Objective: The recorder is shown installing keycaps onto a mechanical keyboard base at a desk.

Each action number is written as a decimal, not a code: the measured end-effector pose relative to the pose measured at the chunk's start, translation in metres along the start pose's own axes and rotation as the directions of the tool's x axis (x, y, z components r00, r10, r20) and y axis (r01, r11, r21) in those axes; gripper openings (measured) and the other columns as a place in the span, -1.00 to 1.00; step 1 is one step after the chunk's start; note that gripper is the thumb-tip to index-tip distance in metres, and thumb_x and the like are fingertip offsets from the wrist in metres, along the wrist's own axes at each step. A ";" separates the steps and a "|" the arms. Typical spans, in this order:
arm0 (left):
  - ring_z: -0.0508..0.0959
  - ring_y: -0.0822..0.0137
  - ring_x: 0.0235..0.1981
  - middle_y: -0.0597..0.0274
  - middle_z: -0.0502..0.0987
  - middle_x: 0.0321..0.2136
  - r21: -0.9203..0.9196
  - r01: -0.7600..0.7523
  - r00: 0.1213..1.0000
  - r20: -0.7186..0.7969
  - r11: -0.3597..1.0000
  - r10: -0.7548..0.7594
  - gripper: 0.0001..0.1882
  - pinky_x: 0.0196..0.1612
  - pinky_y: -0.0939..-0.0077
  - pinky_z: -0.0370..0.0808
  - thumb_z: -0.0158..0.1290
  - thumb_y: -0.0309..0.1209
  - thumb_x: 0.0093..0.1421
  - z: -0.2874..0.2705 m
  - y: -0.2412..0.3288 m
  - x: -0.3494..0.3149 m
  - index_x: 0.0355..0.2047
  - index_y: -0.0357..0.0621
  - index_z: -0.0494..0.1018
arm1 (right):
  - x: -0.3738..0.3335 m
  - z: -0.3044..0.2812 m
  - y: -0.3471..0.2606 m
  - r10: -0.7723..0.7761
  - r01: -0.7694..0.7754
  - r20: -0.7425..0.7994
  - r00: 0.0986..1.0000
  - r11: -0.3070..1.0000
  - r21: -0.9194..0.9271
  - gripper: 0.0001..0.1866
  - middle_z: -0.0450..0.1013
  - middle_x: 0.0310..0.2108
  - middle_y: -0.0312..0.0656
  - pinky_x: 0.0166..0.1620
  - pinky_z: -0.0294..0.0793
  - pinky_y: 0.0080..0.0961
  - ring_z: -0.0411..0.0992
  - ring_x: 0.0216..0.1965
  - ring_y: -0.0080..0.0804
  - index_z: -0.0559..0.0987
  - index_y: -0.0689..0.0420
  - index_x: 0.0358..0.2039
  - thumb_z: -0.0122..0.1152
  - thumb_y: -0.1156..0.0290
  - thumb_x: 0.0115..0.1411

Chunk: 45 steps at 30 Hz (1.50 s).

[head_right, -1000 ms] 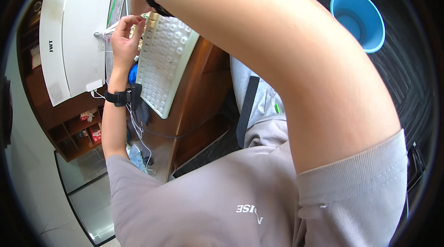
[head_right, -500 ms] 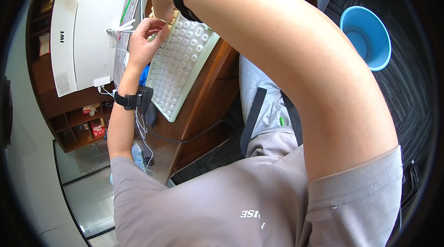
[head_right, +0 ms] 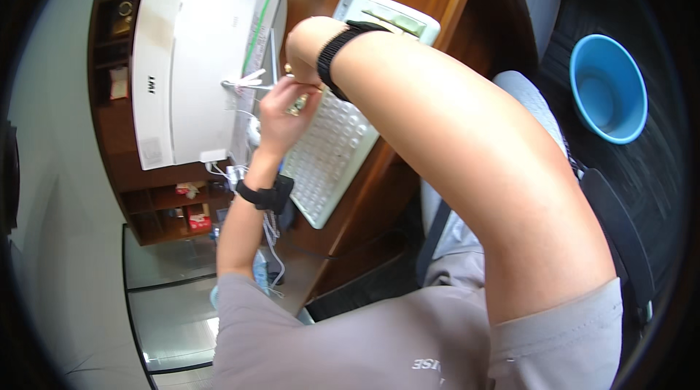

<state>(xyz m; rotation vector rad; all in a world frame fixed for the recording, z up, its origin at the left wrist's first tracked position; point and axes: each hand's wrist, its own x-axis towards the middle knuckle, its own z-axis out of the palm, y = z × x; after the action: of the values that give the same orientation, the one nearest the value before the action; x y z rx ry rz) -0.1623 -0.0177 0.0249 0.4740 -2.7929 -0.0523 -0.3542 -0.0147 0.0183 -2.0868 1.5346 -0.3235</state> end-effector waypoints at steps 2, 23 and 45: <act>0.67 0.13 -0.26 0.14 0.65 -0.30 0.029 -0.052 0.999 0.014 0.998 0.051 -0.85 -0.17 0.34 0.59 0.32 -0.59 0.02 -0.001 0.000 0.003 -0.36 -0.21 0.64 | -0.012 -0.001 0.000 0.031 -0.027 -0.060 0.998 0.998 0.065 -0.60 0.60 -0.03 0.02 0.05 0.58 -0.25 0.59 0.01 -0.07 0.73 0.05 -0.06 0.32 0.30 0.06; 0.62 0.10 -0.12 0.17 0.64 -0.24 0.038 -0.294 0.940 0.191 0.955 0.282 -0.79 -0.06 0.25 0.57 0.32 -0.63 -0.07 -0.014 -0.011 0.024 -0.38 -0.14 0.65 | -0.023 -0.012 -0.005 0.015 -0.018 0.081 0.997 0.999 0.035 -0.52 0.56 0.04 0.01 0.09 0.49 -0.15 0.53 0.04 -0.01 0.70 0.08 -0.01 0.22 0.36 -0.01; 0.62 0.12 -0.19 0.18 0.63 -0.30 0.026 -0.286 0.922 0.278 0.958 0.268 -0.84 -0.08 0.27 0.55 0.27 -0.63 -0.02 -0.015 -0.006 0.030 -0.39 -0.18 0.61 | -0.023 -0.017 -0.010 0.100 -0.084 0.134 0.986 0.990 -0.115 -0.45 0.58 0.04 -0.08 0.06 0.55 -0.23 0.57 0.01 -0.13 0.70 0.02 0.00 0.40 0.32 -0.12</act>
<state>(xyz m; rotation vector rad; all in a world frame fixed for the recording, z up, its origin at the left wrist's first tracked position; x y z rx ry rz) -0.1828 -0.0334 0.0477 0.0833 -3.1121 0.0423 -0.3619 0.0042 0.0400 -2.0647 1.5898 -0.0601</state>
